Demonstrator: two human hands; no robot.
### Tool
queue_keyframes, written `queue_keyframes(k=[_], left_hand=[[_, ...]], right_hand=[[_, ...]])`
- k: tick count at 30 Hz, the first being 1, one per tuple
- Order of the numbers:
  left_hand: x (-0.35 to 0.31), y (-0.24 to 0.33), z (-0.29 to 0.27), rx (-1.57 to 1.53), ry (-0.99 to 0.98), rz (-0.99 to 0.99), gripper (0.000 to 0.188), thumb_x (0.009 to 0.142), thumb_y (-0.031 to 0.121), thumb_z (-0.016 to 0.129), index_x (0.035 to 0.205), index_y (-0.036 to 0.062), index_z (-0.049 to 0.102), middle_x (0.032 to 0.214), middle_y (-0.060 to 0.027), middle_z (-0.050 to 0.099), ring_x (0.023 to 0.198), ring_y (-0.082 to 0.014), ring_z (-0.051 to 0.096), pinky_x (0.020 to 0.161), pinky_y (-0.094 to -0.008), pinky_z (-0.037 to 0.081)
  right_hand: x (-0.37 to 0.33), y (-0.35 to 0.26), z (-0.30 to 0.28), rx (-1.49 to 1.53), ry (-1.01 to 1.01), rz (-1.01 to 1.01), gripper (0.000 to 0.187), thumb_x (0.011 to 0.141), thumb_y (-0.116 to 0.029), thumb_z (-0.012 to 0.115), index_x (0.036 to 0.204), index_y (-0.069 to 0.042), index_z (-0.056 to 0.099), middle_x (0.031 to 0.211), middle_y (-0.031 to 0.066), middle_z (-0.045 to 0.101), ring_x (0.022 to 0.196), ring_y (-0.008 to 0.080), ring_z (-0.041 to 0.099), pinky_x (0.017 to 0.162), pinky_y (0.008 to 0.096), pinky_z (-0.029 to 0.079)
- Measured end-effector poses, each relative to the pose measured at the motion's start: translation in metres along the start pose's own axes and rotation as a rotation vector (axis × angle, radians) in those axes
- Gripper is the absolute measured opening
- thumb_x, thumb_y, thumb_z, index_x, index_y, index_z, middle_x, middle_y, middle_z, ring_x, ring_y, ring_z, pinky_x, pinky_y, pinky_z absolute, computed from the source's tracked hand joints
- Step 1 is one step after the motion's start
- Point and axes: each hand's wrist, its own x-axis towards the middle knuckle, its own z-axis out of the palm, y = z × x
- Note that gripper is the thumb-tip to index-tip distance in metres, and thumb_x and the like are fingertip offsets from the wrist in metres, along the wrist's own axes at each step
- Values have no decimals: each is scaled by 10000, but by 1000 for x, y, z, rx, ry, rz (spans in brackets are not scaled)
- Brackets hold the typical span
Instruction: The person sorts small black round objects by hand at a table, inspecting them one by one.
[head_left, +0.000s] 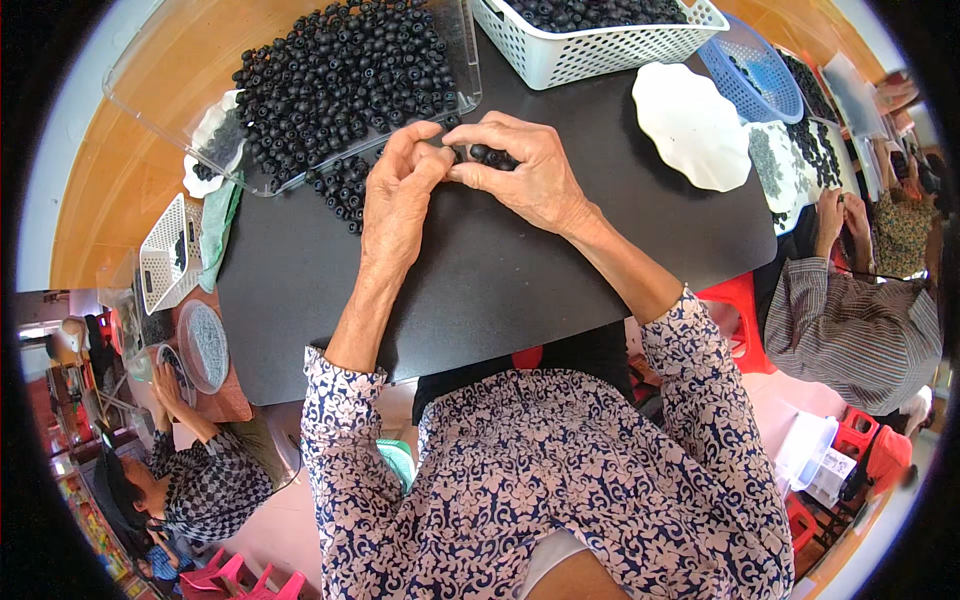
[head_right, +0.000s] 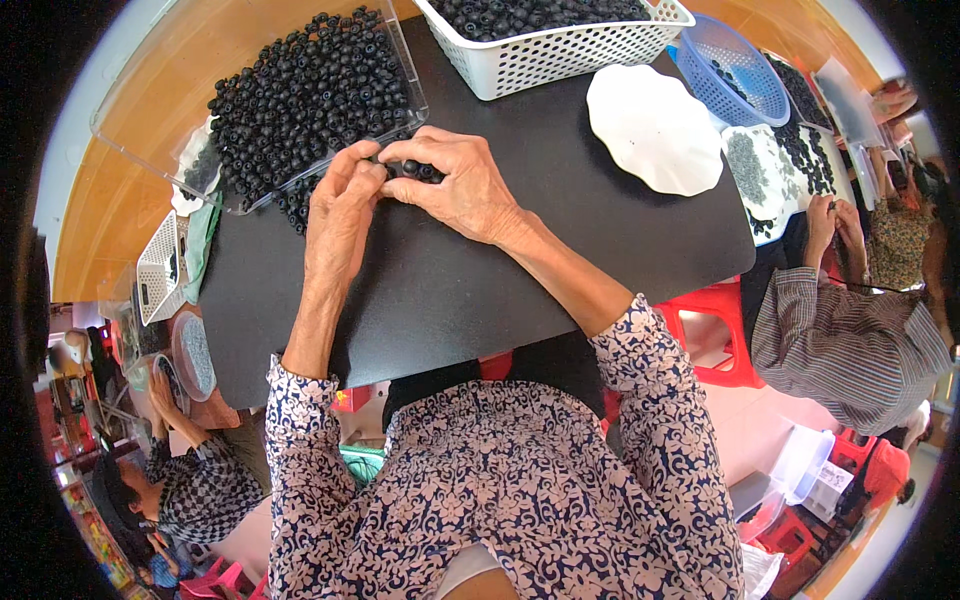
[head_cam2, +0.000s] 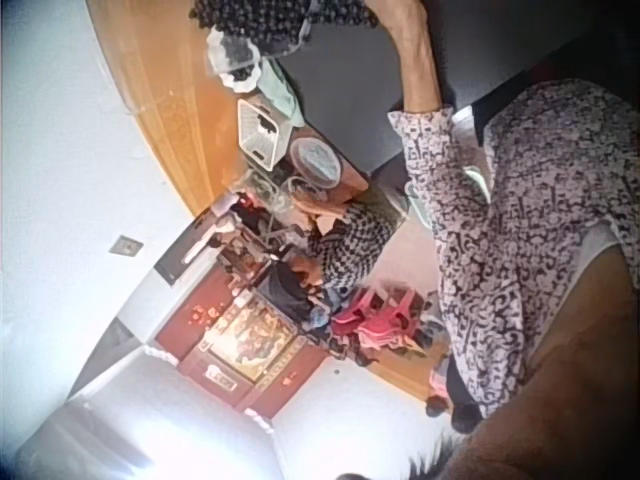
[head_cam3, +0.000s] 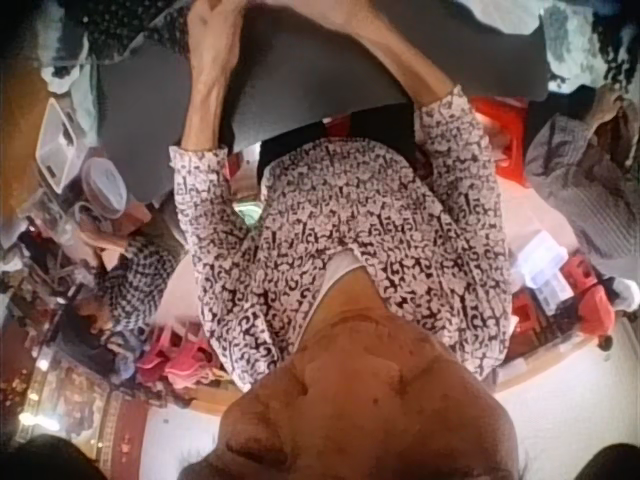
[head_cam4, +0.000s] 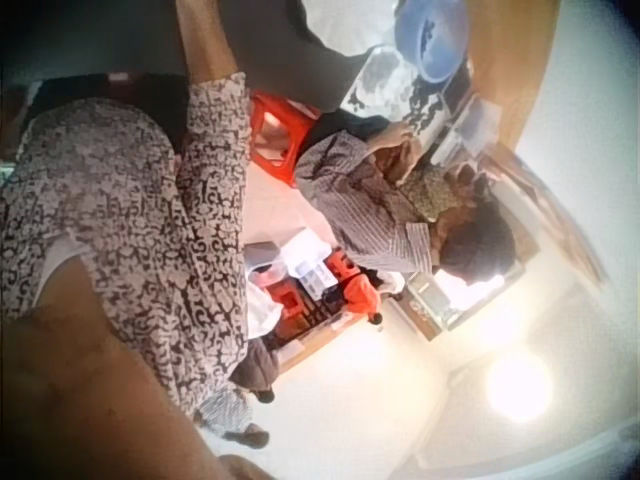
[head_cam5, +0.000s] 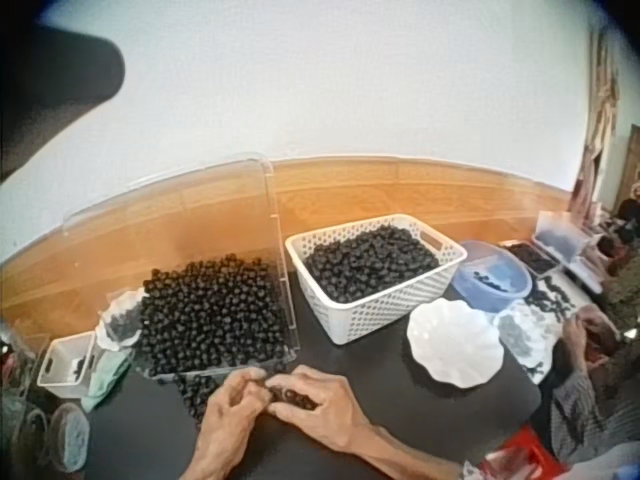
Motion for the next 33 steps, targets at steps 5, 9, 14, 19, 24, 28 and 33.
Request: queue_keyframes(k=[5,9,14,19,24,28,33], left_hand=[[0,3,1,88,-33,-36,351,886,79,600,1209,-26,511,791,32,544,761,-44,507,740,-197,409],[-1,5,0,164,-40,-38,359,880,90,594,1211,-22,513,778,33,542,749,-44,494,715,-201,393],[1,7,-2,234,-7,1,311,899,122,564,1179,-9,542,805,17,575,767,-60,521,727,-228,411],[4,7,-6,295,0,85,230,916,122,539,1106,3,588,850,-8,616,800,-72,557,745,-251,437],[23,6,-4,923,27,508,201,844,76,578,1026,1,617,858,-136,642,803,-246,600,765,-358,462],[49,-4,-1,1362,-26,685,194,795,77,631,975,6,615,860,-164,606,837,-341,542,777,-446,435],[57,-18,13,1559,12,713,203,775,85,646,959,15,599,872,-151,588,848,-335,540,782,-439,421]], right_hand=[[-2,6,5,-35,2,-96,284,761,-87,750,1029,-29,674,809,56,612,704,152,589,632,281,478],[-2,6,4,-34,-47,-93,264,752,-89,759,990,-17,671,799,61,614,682,165,587,614,287,473],[-1,0,0,-81,-21,-95,258,736,-121,782,947,-16,676,768,57,609,642,158,566,581,291,454],[-1,-1,2,-106,29,-63,219,745,-118,777,920,-23,687,732,42,608,636,128,556,577,286,449],[1,7,-6,301,196,228,135,854,-109,686,912,13,685,700,14,598,620,57,506,479,216,375],[4,13,-12,732,231,543,146,906,-126,617,917,13,663,759,21,588,572,47,469,411,170,277],[6,11,-15,762,241,575,146,920,-101,574,979,2,659,793,14,587,570,45,476,411,165,288]])
